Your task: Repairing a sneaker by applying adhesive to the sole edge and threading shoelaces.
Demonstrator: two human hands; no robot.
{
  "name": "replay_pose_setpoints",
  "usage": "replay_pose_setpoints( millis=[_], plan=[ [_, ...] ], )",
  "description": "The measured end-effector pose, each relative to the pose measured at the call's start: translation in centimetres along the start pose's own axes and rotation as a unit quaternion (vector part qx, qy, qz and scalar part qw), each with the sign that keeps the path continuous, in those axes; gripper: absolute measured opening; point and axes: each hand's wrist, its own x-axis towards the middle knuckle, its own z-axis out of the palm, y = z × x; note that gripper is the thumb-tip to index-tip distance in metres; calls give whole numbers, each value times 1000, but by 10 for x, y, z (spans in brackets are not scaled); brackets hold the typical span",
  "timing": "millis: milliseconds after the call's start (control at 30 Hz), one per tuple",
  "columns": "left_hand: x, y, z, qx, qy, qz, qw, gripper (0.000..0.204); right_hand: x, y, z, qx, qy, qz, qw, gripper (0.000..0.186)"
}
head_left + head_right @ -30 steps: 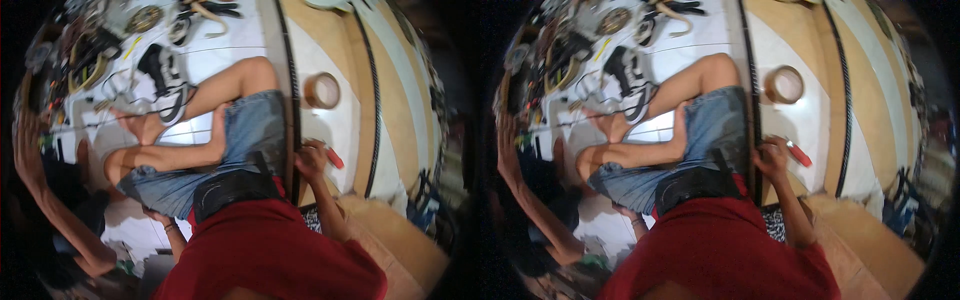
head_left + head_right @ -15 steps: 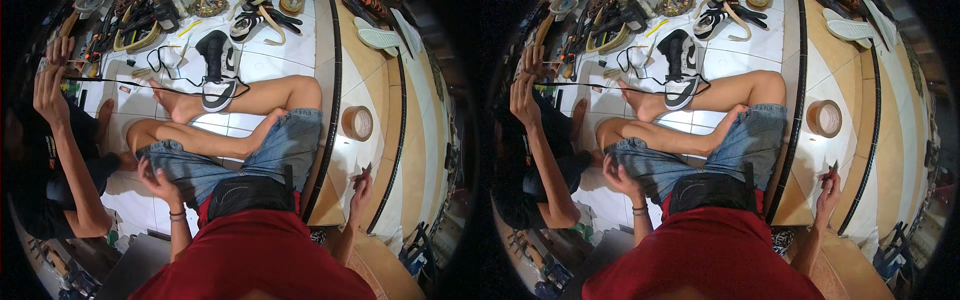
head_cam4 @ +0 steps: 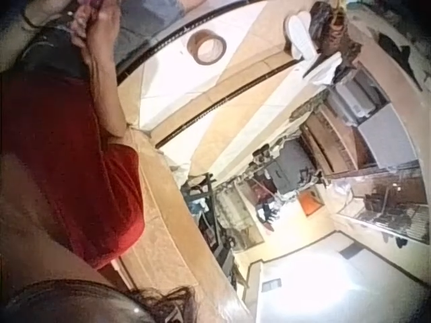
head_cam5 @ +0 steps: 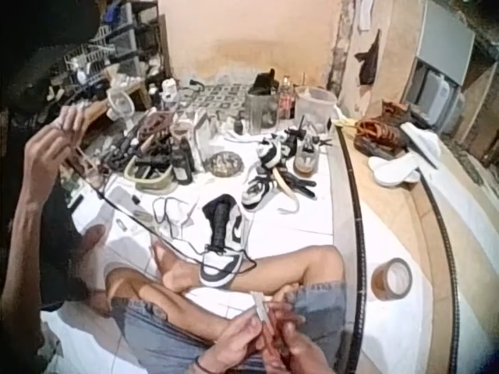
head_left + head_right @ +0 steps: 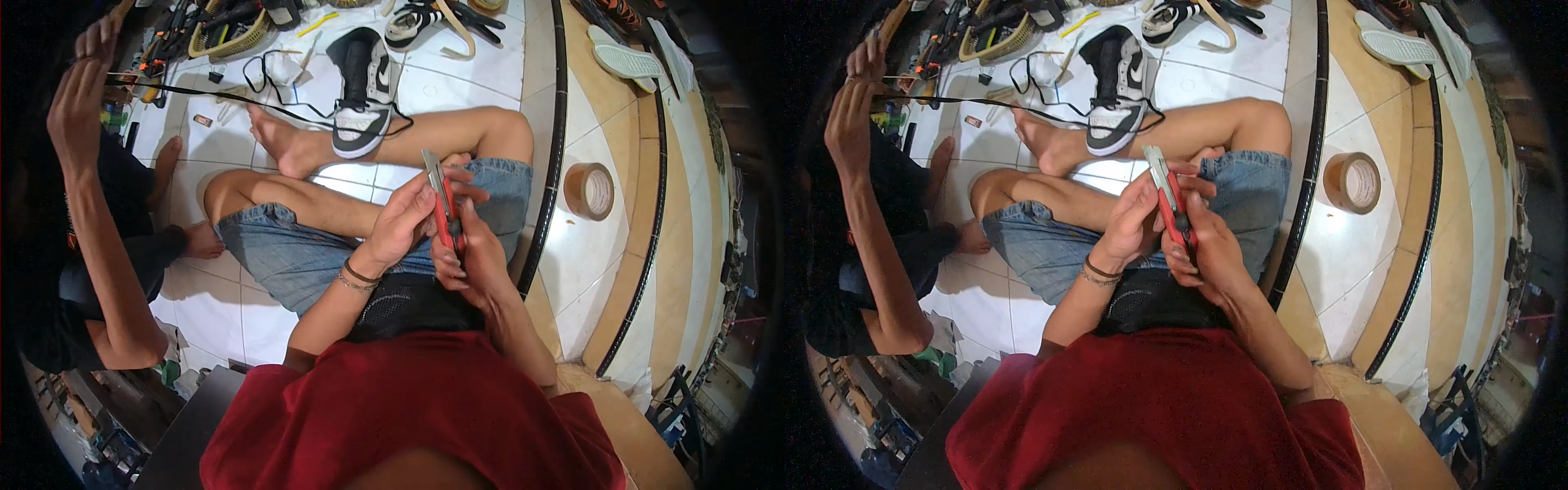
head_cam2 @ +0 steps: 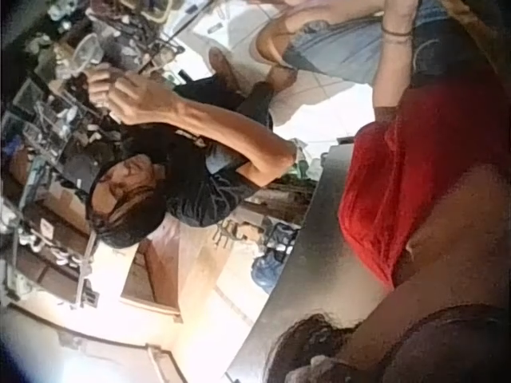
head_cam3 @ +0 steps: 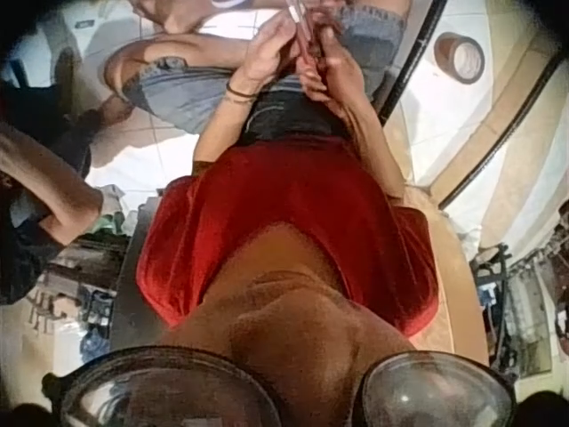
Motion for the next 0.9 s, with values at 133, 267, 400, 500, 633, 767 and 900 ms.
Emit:
replay_pose_setpoints(
  millis=[133,267,400,500,633,767,900],
  plan=[
    [-2,-9,-10,8,16,22,1000,55,9,12,-6,-37,-1,-15,999,62],
    [-7,-13,-21,9,-33,46,998,48,11,14,-7,-162,6,-46,986,58],
    [-9,-17,-26,-5,-18,52,998,45,7,15,-7,-122,-45,-37,991,39],
    [-13,-12,-25,-38,1,40,998,43,6,20,-12,-84,-128,-64,986,34],
    [-12,-11,-27,-34,-13,42,998,42,1,18,-14,-39,-197,-45,979,48],
    [-8,-7,-27,-115,28,53,992,41,8,24,-24,-101,-115,-150,977,45],
    [-5,-9,-31,-103,101,91,985,37,18,26,-36,-243,-44,-292,924,29]
  ],
)
